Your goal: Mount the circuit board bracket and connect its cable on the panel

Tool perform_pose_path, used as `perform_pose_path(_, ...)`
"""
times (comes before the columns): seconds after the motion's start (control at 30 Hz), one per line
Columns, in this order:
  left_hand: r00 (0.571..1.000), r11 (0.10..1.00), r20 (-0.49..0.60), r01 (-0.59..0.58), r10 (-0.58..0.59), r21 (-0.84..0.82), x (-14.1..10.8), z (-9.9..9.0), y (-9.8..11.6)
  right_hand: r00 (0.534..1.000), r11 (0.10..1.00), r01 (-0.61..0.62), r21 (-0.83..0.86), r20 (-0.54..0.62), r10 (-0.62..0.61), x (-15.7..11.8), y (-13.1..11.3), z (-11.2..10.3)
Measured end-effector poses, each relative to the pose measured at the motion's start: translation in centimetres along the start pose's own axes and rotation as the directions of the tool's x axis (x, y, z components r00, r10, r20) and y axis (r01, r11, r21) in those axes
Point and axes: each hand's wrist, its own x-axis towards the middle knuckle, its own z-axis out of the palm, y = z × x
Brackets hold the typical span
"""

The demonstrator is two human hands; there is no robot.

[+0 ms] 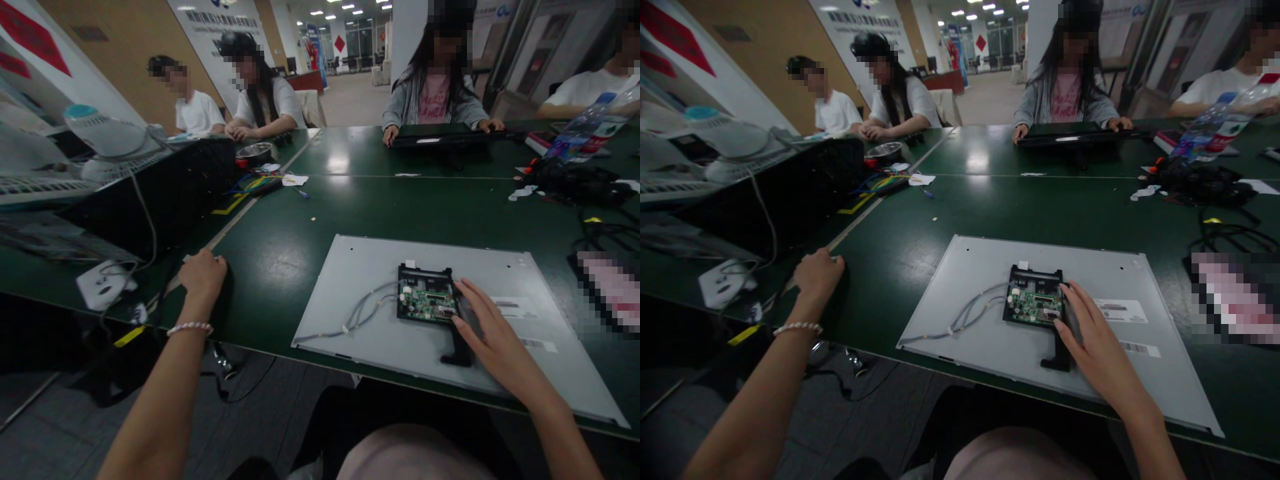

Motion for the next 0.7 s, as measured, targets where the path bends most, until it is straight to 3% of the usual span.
perform_pose_path(0.2,1.0,0.999,0.011,-0.006,0.006,0.04,0.1,-0.6,0.1,1.0,1.0,0.005,0.002,-0.001,-0.005,-0.2,0.1,-0.3)
perform_pose_path(0.33,0.995,0.994,-0.03,-0.092,0.094,0.055,-1.5,-1.7,1.4,1.0,1.0,0.01,0.009,-0.011,-0.009,-0.2,0.1,-0.2)
perform_pose_path(0.47,0.962,0.966,-0.09,-0.256,0.26,0.045,-5.5,-3.4,3.8,1.0,1.0,0.014,0.021,-0.014,-0.014,-0.3,0.0,0.0)
perform_pose_path(0.57,0.885,0.895,-0.156,-0.446,0.44,-0.003,-9.5,-5.2,6.4,0.999,0.999,0.031,0.024,-0.023,-0.03,-0.5,0.0,0.1)
perform_pose_path(0.63,0.863,0.871,-0.18,-0.488,0.471,-0.056,-12.4,-6.6,8.4,0.999,0.999,0.038,0.022,-0.029,-0.038,-0.6,0.2,0.2)
perform_pose_path(0.7,0.802,0.807,-0.221,-0.584,0.555,-0.092,-15.4,-7.8,10.3,0.999,0.999,0.039,0.023,-0.034,-0.039,-0.7,0.4,0.2)
